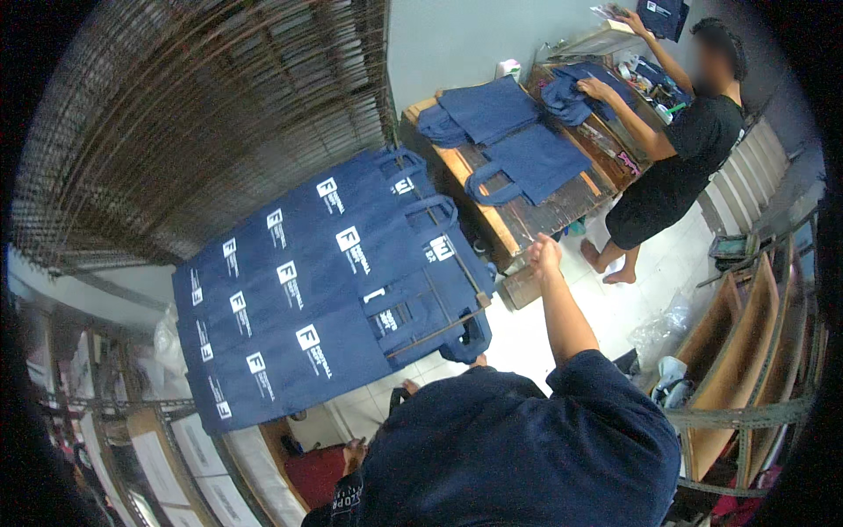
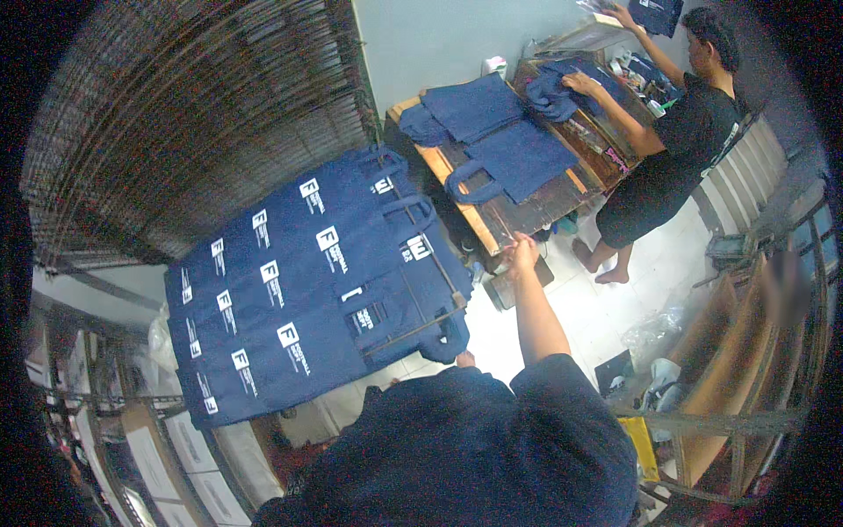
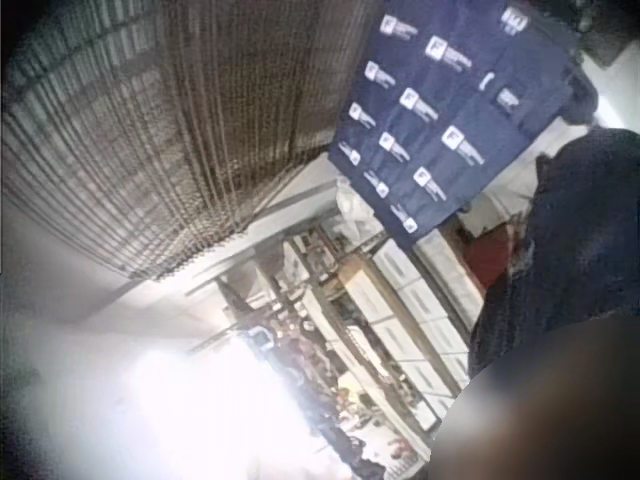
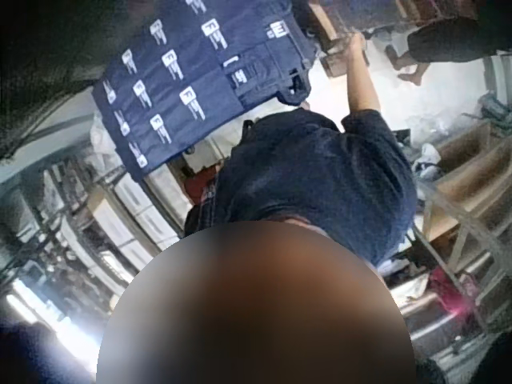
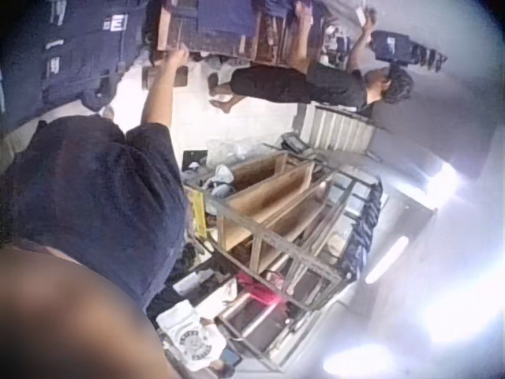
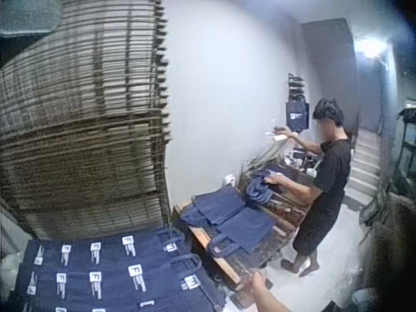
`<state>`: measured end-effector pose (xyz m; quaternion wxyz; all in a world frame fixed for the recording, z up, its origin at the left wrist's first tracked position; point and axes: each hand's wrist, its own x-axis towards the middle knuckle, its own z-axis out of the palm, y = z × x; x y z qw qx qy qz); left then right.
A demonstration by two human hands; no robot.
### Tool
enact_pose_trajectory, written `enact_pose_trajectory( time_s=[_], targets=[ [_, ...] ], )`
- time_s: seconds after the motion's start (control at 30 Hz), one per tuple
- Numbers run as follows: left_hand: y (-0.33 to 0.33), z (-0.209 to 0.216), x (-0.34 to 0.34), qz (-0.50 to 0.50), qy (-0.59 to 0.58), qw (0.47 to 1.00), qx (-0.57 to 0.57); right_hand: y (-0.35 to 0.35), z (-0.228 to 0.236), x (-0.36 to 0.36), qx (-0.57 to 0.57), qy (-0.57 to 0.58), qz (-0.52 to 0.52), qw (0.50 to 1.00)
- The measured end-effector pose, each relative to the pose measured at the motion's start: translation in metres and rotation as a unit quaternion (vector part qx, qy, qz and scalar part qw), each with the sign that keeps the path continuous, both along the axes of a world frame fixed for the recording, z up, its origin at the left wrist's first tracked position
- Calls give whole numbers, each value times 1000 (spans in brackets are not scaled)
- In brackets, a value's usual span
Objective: The person repeatedly picks up blue tote bags from a table and stacks them into a neat pile. The person aligns the bags and places them one by one to build a growing stack.
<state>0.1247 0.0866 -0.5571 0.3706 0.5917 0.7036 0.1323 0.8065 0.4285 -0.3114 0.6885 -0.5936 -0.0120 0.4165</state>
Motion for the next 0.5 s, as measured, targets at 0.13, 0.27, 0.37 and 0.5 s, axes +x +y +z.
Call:
enact_pose_trajectory(
  time_s=[0.13,0.27,0.37,0.5],
  targets=[
    [27,32,43,275,-419,849,-165,47,7,55,-14,30,-24,999],
    [51,111,92,308,-307,895,-100,97,-5,98,41,72,5,997],
    [73,202,145,203,-96,971,-80,135,-17,112,44,68,18,997],
    [12,200,135,282,50,947,-147,178,-38,102,-129,-396,98,904]
  ],
)
